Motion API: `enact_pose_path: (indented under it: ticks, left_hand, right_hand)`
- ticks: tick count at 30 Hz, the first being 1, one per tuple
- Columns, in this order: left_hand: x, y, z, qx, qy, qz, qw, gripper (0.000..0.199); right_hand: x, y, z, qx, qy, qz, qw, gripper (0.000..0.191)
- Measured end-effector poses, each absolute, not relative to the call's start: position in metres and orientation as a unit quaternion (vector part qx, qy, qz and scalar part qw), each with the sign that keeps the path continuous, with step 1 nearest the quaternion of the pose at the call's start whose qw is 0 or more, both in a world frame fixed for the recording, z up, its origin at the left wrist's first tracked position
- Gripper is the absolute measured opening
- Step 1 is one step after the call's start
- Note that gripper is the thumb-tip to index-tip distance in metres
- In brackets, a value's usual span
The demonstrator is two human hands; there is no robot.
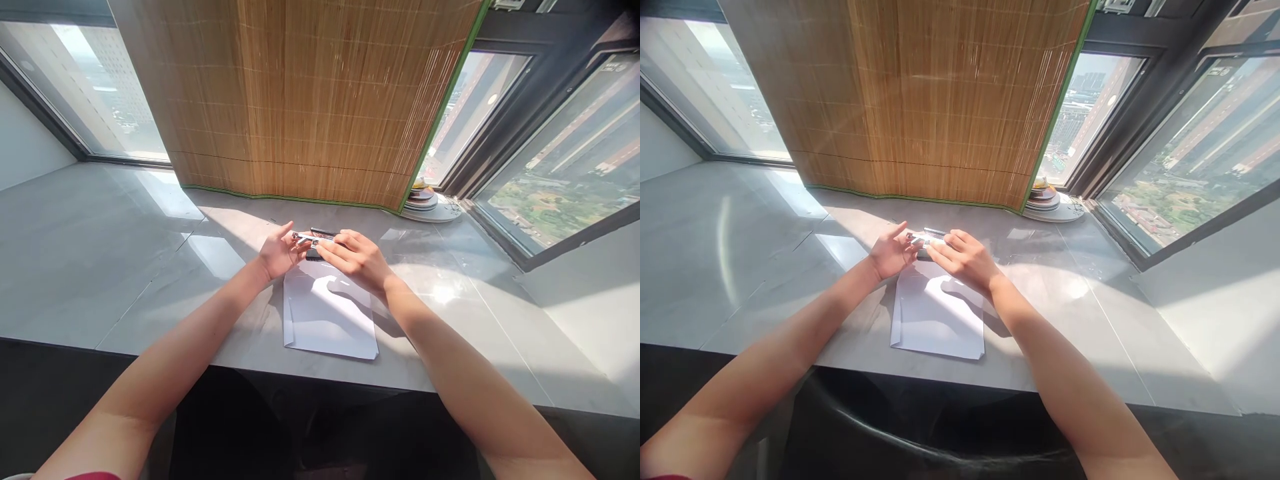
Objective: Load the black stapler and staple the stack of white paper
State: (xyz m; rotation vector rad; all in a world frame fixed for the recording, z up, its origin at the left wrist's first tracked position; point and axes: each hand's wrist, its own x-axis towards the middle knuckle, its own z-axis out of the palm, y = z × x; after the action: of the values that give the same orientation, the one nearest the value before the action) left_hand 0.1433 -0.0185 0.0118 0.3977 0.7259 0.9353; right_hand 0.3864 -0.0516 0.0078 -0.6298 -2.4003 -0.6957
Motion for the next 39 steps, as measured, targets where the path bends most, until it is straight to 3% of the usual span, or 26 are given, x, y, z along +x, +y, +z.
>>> enact_pose_path:
  ticks: [3,11,21,27,32,39]
  left_hand:
    - [0.144,-0.018,0.012,0.197,0.354,0.431,0.806,0.045]
    - [0.146,-0.013,-0.005,0.305,0.339,0.457,0.764,0.004]
    - [0.142,-0.008,-0.013,0.372,0.349,0.444,0.737,0.014]
    - [0.138,-0.006,-0.009,0.394,0.368,0.572,0.617,0.024]
    - [0.14,-0.008,-0.007,0.495,0.371,0.617,0.486,0.034]
    - [0.144,-0.015,-0.008,0.589,0.35,0.588,0.43,0.034]
  right_hand:
    - [0.389,-0.05,0.007,-0.25,-0.885,-0.273,0.283,0.034]
    - [0.395,-0.045,0.003,-0.285,-0.883,-0.219,0.303,0.03]
    - [0.404,-0.046,0.007,-0.353,-0.859,-0.14,0.343,0.048]
    - [0.403,-0.042,-0.001,-0.506,-0.736,0.106,0.437,0.043]
    - [0.396,-0.041,-0.003,-0.457,-0.704,0.394,0.374,0.039]
    - [0.389,-0.045,-0.003,-0.448,-0.734,0.399,0.32,0.034]
